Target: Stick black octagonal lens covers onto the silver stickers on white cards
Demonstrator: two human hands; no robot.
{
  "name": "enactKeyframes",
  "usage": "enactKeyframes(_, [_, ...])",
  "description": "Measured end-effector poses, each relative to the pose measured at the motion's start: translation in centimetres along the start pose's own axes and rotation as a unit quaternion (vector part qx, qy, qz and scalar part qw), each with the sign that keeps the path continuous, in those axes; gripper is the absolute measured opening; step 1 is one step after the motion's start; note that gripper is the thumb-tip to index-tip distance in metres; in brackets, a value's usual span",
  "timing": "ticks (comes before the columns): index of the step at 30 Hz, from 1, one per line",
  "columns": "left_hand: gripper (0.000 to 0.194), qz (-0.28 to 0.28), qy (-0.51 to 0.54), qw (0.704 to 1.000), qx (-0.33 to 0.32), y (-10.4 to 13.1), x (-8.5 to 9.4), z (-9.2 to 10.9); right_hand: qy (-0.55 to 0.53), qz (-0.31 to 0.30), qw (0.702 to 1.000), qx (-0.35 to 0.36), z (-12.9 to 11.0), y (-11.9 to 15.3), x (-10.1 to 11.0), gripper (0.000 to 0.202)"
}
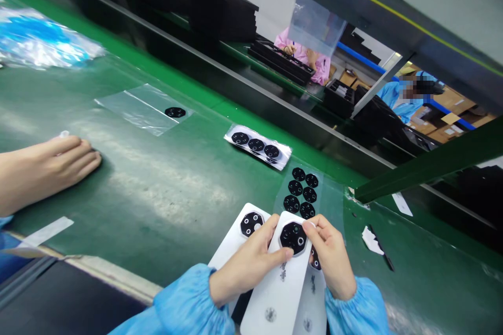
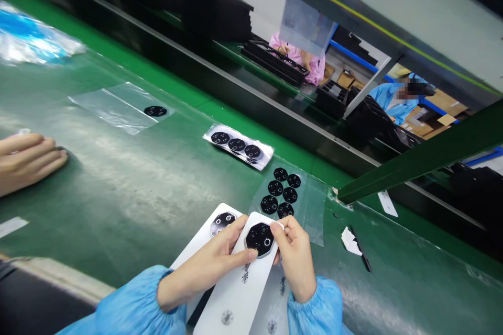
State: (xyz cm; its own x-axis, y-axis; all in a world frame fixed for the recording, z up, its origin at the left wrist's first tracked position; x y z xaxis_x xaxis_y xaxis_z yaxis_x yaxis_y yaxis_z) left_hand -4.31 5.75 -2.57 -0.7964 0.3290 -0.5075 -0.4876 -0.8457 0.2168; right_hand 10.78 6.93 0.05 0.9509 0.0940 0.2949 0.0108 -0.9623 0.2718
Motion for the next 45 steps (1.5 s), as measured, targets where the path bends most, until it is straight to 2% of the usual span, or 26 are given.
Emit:
enactKeyframes(5, [0.026,0.008,0.049,0.999,0.011,-0.1,0.2,0.7,-0.006,-0.005,1.0,0.0,0.1,-0.1,0.2,0.044])
enactKeyframes(8, [0.03,0.049,0.091,0.995,0.001,-0.1,0.7,1.4,0.0,-0.056,0.998,0.019,0.6,0.9,0.0,0.041])
enactKeyframes(11, [0.033,0.086,0.093,0.992,-0.028,-0.2,1.1,2.4,0.012,-0.117,0.993,0.003,1.5,2.4,-0.2,0.04])
enactKeyframes(14, [0.031,0.061,0.0,0.997,-0.045,-0.3,1.6,3.8,0.018,-0.094,0.995,-0.015,1.4,2.6,0.8,0.041])
enactKeyframes(16, [0.03,0.032,-0.141,0.987,-0.072,-0.3,2.5,4.9,0.022,-0.034,0.999,-0.001,0.6,1.3,2.6,0.04])
enactKeyframes(17, [0.029,0.026,-0.231,0.969,-0.089,-0.3,3.3,5.4,0.027,-0.003,1.0,0.0,0.1,0.2,3.9,0.04])
enactKeyframes(18, [0.029,0.034,-0.327,0.938,-0.109,-0.2,4.1,5.8,0.029,0.054,0.998,0.007,-0.4,-1.2,5.3,0.041])
enactKeyframes(20, [0.031,0.04,-0.489,0.86,-0.142,-0.1,5.9,6.3,0.033,0.107,0.994,0.012,-1.1,-4.8,8.1,0.036])
enactKeyframes(22, [0.039,0.042,-0.587,0.796,-0.144,0.0,7.4,6.1,0.04,0.153,0.987,0.003,-1.3,-8.8,10.4,0.025])
enactKeyframes(23, [0.046,0.042,-0.615,0.776,-0.135,0.0,8.0,5.9,0.046,0.167,0.985,-0.005,-1.3,-10.8,11.2,0.022])
enactKeyframes(25, [0.059,0.038,-0.641,0.758,-0.116,0.2,8.7,5.3,0.06,0.182,0.981,-0.025,-1.1,-14.4,12.3,0.02])
enactKeyframes(29, [0.065,0.01,-0.632,0.764,-0.133,0.4,8.9,4.3,0.103,0.181,0.977,-0.044,-0.9,-19.0,12.8,0.022])
enactKeyframes(31, [0.061,0.006,-0.625,0.769,-0.136,0.5,8.5,4.2,0.135,0.174,0.975,-0.043,-0.9,-20.0,12.7,0.024])
enactKeyframes(34, [0.059,0.004,-0.616,0.779,-0.116,0.5,7.7,4.7,0.198,0.161,0.967,-0.026,-1.1,-20.1,12.6,0.028])
enactKeyframes(36, [0.064,-0.012,-0.594,0.798,-0.098,0.7,7.2,5.4,0.247,0.143,0.958,0.0,-1.2,-19.1,12.3,0.028])
enactKeyframes(38, [0.07,-0.038,-0.557,0.825,-0.088,1.0,6.8,6.1,0.297,0.1,0.949,0.034,-1.3,-17.5,11.5,0.024])
enactKeyframes(41, [0.072,-0.073,-0.491,0.864,-0.08,1.4,6.6,6.6,0.356,-0.023,0.931,0.075,-0.8,-14.1,9.3,0.014])
enactKeyframes(43, [0.068,-0.089,-0.446,0.886,-0.085,1.4,6.6,6.5,0.383,-0.098,0.914,0.09,-0.2,-11.8,7.8,0.02])
enactKeyframes(45, [0.066,-0.087,-0.387,0.913,-0.096,1.3,6.4,5.9,0.408,-0.122,0.899,0.1,0.3,-9.9,6.7,0.031])
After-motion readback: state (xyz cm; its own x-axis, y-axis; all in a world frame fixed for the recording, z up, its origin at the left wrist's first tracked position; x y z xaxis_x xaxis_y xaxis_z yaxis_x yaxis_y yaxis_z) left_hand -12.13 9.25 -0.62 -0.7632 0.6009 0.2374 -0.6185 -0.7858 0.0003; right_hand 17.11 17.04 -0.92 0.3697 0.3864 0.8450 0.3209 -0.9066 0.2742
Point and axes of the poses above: each hand's wrist, its own y-axis away from the middle knuckle, its own x-axis out of the back of the hand, z = x × y, the point moved 2 cm from there along -y, towards the middle knuckle, and after that the axes turned 7 degrees about y, right-handed, at the moved point
